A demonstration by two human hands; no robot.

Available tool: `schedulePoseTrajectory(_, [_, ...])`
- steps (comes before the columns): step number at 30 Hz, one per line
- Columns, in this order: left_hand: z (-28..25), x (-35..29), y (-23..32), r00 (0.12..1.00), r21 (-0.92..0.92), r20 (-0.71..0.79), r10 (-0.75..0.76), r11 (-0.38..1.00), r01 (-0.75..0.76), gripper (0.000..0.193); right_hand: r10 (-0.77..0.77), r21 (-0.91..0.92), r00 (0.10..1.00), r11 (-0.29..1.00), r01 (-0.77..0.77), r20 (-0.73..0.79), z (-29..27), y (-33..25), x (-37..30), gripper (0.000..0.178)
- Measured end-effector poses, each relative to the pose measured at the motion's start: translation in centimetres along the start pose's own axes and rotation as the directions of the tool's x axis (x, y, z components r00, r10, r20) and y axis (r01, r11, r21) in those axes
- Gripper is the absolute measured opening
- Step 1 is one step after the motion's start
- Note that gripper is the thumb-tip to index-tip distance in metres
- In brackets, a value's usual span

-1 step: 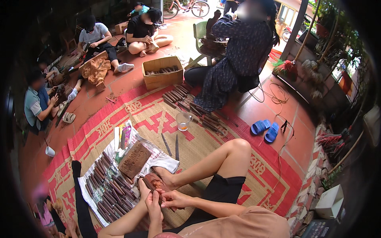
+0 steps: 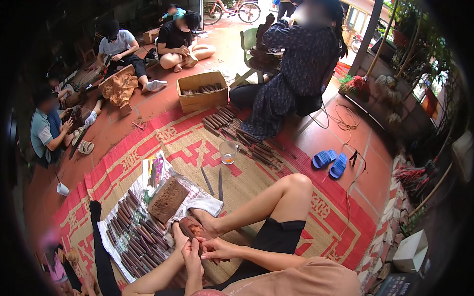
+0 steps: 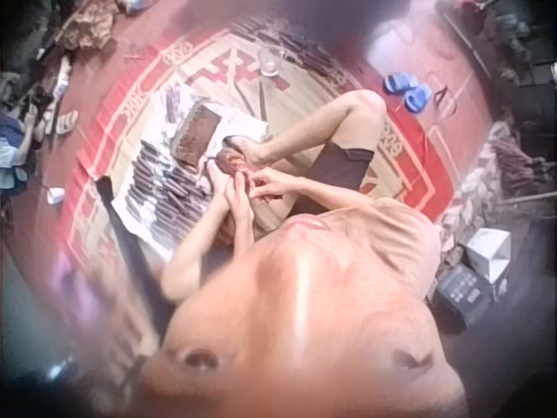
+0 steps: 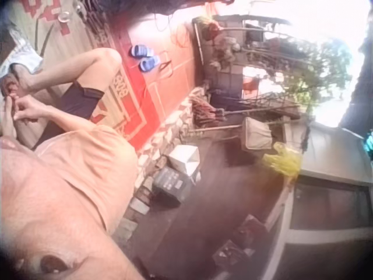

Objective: The person carves a wooden figurine using a chisel while seated on a mat. They hold the wood between their feet and use a small carving tool to shape the piece, occasionally rotating it to access different angles.

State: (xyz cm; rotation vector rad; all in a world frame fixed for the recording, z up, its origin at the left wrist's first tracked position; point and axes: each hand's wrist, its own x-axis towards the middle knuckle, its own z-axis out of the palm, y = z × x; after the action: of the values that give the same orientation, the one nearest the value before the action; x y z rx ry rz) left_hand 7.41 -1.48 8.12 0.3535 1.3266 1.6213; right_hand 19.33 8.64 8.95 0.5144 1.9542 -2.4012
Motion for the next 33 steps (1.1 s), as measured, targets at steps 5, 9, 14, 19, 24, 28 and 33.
schedulePoseTrajectory(5, [0.5,-0.1,0.6,0.996,-0.041,-0.057,0.069,0.997,-0.071,0.026,-0.023,0.07,1.0,0.997,0.022,0.004,0.7,-1.1,0.5,0.031])
schedulePoseTrajectory(9, [-1.1,0.7,-0.8,0.997,-0.071,0.025,-0.073,0.995,0.075,0.026,-0.007,0.161,0.999,0.987,0.0,0.044,0.3,-0.2,0.3,0.027])
schedulePoseTrajectory(14, [0.0,0.1,0.9,0.995,-0.049,-0.088,0.042,0.998,-0.047,0.026,0.008,0.188,0.995,0.982,-0.027,0.1,0.4,1.3,1.3,0.023])
schedulePoseTrajectory(19, [-1.8,0.9,0.9,0.992,-0.03,-0.091,0.086,0.996,-0.089,0.023,0.022,-0.065,0.999,0.998,-0.024,-0.027,0.1,-0.5,0.6,0.02])
schedulePoseTrajectory(24, [-9.4,5.1,5.6,0.879,0.133,-0.396,0.264,0.964,-0.229,0.025,-0.482,-0.696,0.786,0.712,0.094,-0.387,-0.7,2.0,1.6,0.022])
schedulePoseTrajectory(28, [-20.4,9.8,6.6,0.73,0.451,-0.543,0.415,0.877,-0.164,0.015,-0.296,-0.554,0.783,0.829,-0.075,-0.548,-1.6,3.7,1.8,0.034])
schedulePoseTrajectory(33, [-29.4,11.4,0.5,0.55,0.775,-0.632,0.546,0.461,0.432,0.025,0.019,-0.314,0.911,0.936,-0.162,-0.412,-1.0,6.3,2.9,0.053])
